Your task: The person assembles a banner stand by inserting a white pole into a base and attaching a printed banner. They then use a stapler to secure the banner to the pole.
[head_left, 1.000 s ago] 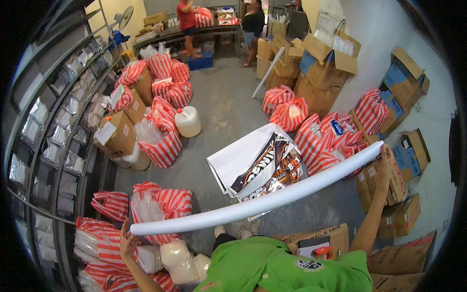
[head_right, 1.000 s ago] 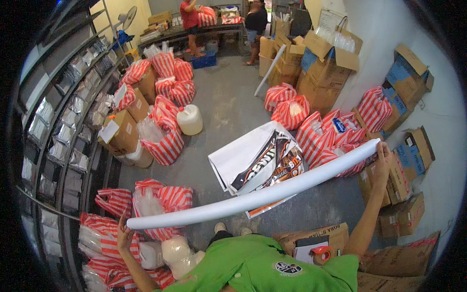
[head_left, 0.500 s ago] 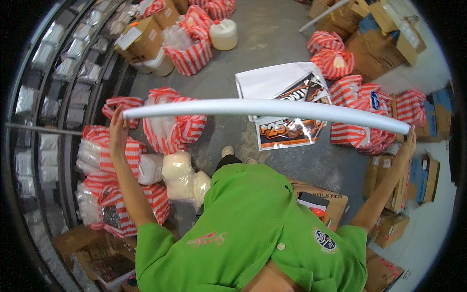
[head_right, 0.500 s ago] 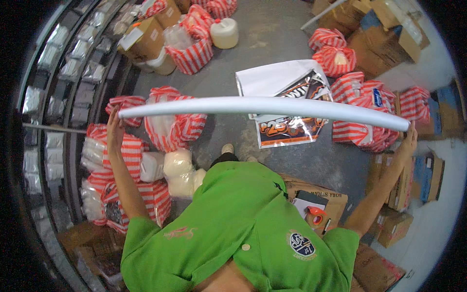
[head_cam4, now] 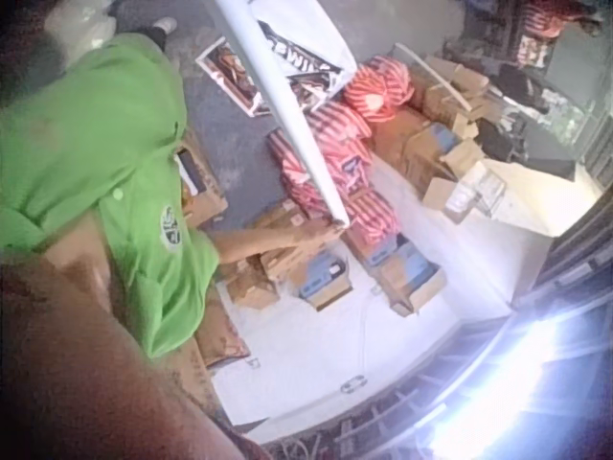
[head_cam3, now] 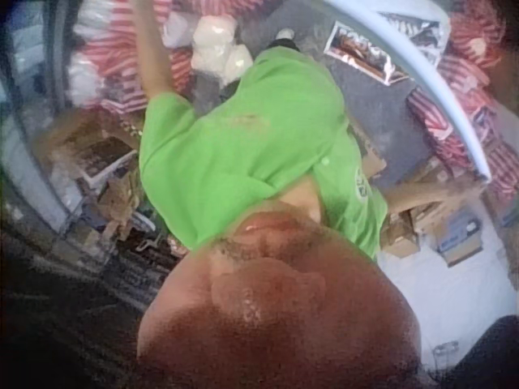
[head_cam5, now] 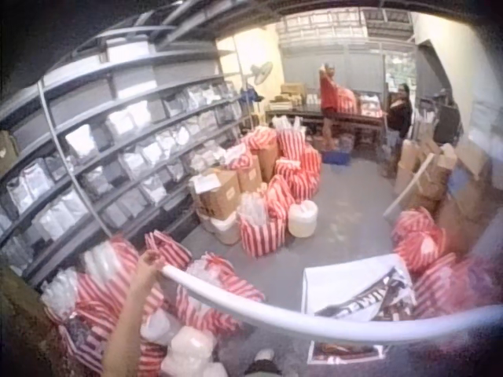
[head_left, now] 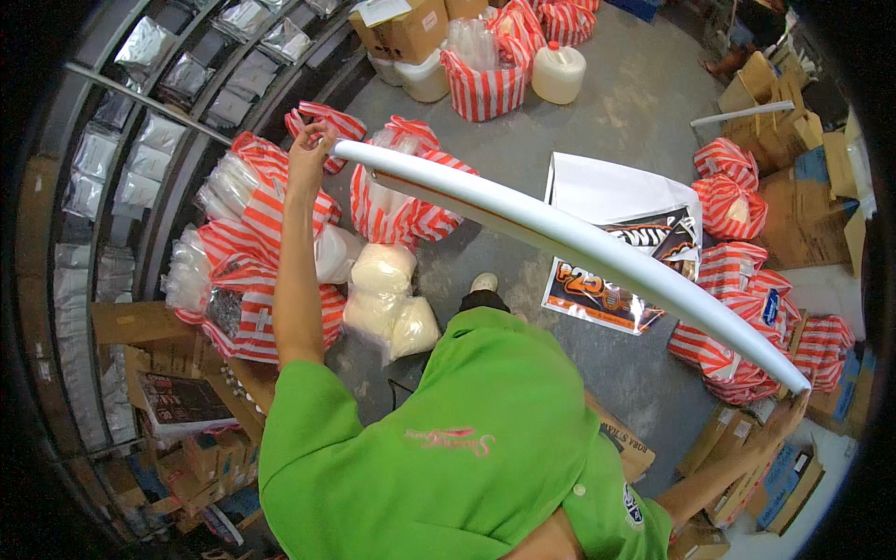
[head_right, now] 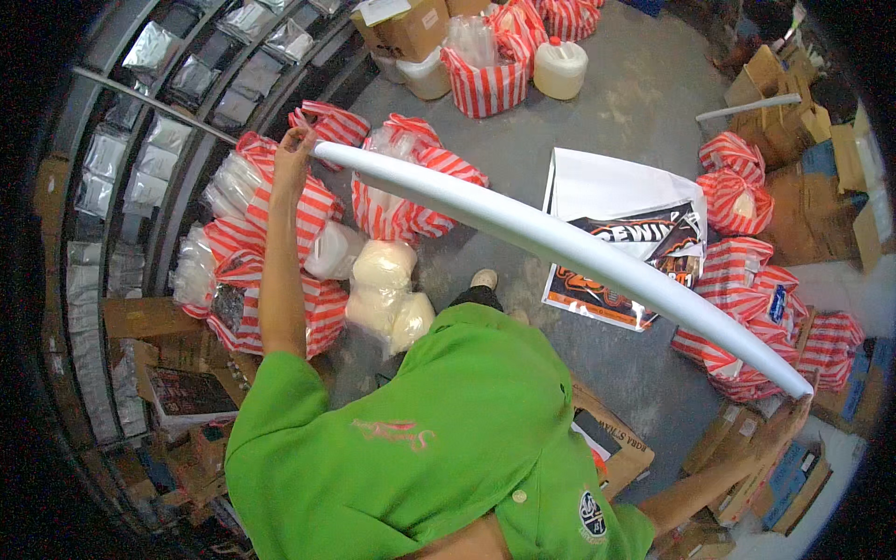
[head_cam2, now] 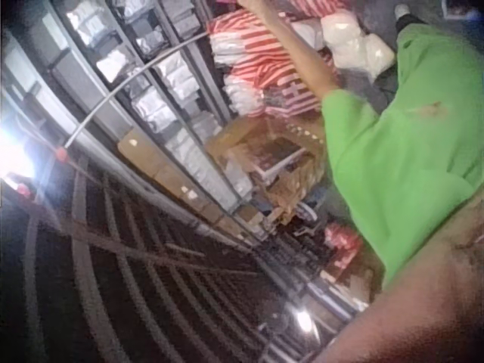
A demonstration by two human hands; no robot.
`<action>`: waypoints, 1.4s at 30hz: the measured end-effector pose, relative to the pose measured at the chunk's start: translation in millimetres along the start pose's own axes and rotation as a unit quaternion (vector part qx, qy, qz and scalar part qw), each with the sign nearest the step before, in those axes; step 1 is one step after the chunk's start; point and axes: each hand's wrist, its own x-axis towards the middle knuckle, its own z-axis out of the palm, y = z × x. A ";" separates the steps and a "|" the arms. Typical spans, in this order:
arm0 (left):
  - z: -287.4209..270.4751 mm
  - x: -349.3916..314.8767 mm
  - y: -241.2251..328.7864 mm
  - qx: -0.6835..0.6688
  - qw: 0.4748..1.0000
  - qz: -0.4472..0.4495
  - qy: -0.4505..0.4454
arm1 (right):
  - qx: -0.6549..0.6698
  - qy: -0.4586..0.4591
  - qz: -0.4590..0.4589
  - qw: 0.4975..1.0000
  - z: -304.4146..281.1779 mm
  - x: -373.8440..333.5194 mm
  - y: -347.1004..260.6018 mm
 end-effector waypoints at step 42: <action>-107.5 -33.2 0.2 0.160 0.986 0.035 -0.002 | -0.102 -0.023 -0.023 0.994 146.1 16.5 58.3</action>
